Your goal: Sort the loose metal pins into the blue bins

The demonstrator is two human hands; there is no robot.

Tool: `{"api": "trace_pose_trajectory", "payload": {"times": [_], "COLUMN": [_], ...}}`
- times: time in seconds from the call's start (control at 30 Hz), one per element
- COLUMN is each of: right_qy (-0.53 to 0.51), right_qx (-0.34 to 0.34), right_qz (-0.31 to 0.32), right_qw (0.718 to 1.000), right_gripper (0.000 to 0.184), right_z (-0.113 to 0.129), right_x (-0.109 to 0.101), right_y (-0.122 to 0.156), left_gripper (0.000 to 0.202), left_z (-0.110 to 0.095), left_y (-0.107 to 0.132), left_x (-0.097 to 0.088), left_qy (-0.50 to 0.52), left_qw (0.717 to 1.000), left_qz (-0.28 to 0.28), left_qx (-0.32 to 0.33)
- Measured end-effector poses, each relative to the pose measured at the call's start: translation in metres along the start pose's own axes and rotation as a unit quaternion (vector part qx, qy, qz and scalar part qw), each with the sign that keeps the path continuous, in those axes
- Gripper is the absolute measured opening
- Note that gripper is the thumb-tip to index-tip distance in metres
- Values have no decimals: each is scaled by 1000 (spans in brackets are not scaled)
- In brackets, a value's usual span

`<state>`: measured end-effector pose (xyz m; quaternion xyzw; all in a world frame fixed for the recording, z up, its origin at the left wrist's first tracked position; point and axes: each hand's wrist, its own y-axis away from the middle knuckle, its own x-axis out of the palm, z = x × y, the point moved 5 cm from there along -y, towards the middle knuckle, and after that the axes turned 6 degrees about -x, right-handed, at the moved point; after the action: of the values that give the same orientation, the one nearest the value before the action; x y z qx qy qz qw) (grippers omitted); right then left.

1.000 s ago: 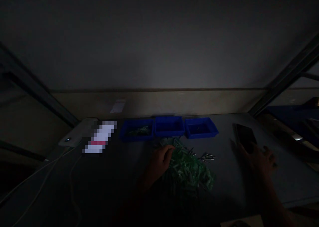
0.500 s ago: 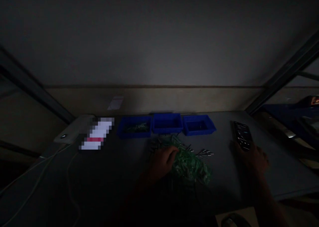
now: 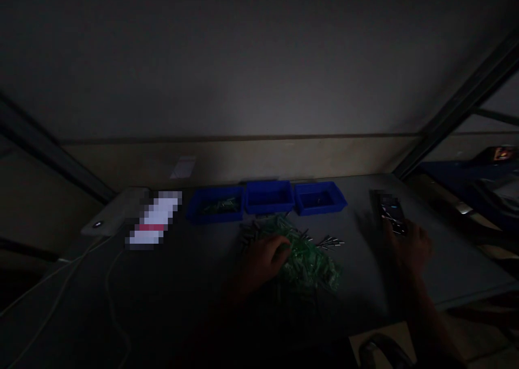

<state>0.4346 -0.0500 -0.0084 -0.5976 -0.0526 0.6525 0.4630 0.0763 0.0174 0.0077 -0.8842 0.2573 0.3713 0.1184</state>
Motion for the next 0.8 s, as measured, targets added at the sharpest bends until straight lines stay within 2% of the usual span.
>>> {"api": "trace_pose_trajectory", "payload": {"times": [0.07,0.13,0.2,0.3,0.47,0.63,0.8], "right_qy": [-20,-70,-140,-227,-282,-310,-308], "right_qx": [-21,-88,-180,-253,-261,-295,-289], "right_qz": [-26,-27,9,88,150,164,153], "right_qw": [999,993,974,936,911,889,894], "right_gripper": [57,49,39,28,39,32,23], "right_z": [9,29,55,90,121,140,149], "right_x": [-5,-12,-18,-26,-30,-34,-33], "right_y": [12,28,48,74,92,104,106], "left_gripper": [29,37,38,30,10,10,11], "left_z": [0,1,1,1,5,14,16], "left_y": [2,3,3,1,-6,-12,-13], "left_x": [0,0,2,4,2,0,-2], "left_qy": [-31,-56,-65,-62,-34,-20,-20], "left_qw": [999,998,998,998,997,995,996], "left_qz": [11,9,3,-13,-67,-95,-88], "left_qx": [7,11,17,28,27,27,18]}}
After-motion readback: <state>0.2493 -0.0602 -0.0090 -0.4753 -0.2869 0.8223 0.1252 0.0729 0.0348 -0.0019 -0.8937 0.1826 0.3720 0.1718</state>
